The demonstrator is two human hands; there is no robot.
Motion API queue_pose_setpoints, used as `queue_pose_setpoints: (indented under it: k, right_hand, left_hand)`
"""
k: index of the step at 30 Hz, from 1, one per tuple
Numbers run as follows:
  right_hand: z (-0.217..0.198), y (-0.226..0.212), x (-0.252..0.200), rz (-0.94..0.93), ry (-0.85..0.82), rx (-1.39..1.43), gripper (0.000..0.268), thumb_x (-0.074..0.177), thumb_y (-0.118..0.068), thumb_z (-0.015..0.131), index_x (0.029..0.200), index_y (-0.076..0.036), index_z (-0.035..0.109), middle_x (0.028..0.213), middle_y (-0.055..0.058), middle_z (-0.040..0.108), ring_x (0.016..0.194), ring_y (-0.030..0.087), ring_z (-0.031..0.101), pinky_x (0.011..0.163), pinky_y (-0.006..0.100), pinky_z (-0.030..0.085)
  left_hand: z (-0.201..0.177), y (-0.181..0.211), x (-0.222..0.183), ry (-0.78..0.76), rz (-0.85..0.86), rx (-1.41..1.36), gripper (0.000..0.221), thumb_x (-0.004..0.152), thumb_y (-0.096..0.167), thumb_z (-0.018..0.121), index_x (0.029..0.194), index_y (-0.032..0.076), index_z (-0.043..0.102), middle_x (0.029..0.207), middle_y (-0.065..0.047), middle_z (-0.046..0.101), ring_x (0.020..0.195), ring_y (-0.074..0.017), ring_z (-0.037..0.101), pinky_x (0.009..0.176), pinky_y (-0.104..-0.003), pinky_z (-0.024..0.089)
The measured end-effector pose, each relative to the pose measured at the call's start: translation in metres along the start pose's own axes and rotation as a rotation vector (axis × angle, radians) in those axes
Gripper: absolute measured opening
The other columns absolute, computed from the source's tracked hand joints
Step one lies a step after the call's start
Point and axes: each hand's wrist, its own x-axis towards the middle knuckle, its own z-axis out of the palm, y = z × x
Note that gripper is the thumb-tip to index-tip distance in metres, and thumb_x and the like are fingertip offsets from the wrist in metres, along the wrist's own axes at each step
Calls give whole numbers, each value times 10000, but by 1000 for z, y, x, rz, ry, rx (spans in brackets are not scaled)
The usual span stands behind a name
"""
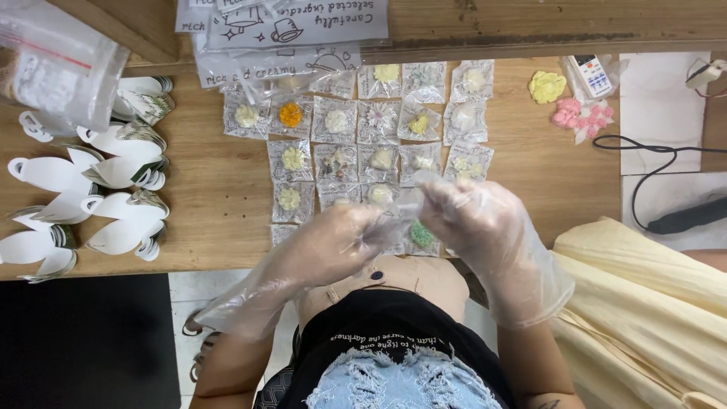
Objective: Pack small wax melts or soaps into individual plastic bags and organize them on a workbench.
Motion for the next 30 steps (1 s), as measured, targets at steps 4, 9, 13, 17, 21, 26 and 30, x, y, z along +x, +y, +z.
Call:
queue_pose_setpoints:
  k: [4,9,13,17,21,26,30]
  right_hand:
    - [-3,5,3,201,34,91,252,830,-104,844,1051,-100,723,825,71,655,670,214,633,627,357,521]
    - [-6,-6,13,192,28,186,288,808,-122,838,1067,-61,727,1006,129,685,830,246,665,746,323,525]
    - [13,12,-1,435,-103,722,238,919,-121,741,1138,-28,733,1057,69,750,915,156,688,828,276,565]
    - [18,19,-4,758,-210,1109,192,976,-140,683,1069,22,729,904,54,759,860,101,703,803,268,585]
    - [28,22,-9,745,-82,1127,166,1008,-129,664,1055,27,696,889,44,724,830,87,661,788,261,560]
    - [42,24,-11,746,84,1223,110,1032,-114,617,1033,-4,620,889,24,694,826,86,653,788,283,602]
    - [55,30,-17,769,119,1174,94,1029,-95,631,1056,-5,623,887,53,697,816,101,656,764,279,583]
  left_hand:
    - [-6,3,5,-147,-175,-236,376,901,318,693,1157,45,724,834,-112,761,676,-188,702,627,-355,587]
    - [-11,-9,3,-159,-210,-329,355,867,283,743,1124,39,744,810,-68,761,657,-122,657,584,-309,538]
    - [-20,-18,-2,-289,-102,-355,293,878,241,717,1097,50,757,838,-28,748,684,-99,658,594,-298,554]
    - [-29,-19,-4,-220,-82,-371,241,862,213,727,1066,94,775,856,-14,752,716,-101,660,610,-287,543]
    - [-17,-47,2,-6,-151,-453,177,911,221,748,1011,77,773,848,-58,739,714,-144,637,631,-311,552]
    - [-3,-38,9,336,-123,-830,298,843,156,770,1115,100,660,1042,-32,720,973,-153,711,840,-350,647]
    - [22,-45,14,328,-175,-804,490,777,127,784,1239,145,622,1114,-31,728,1031,-160,707,878,-332,648]
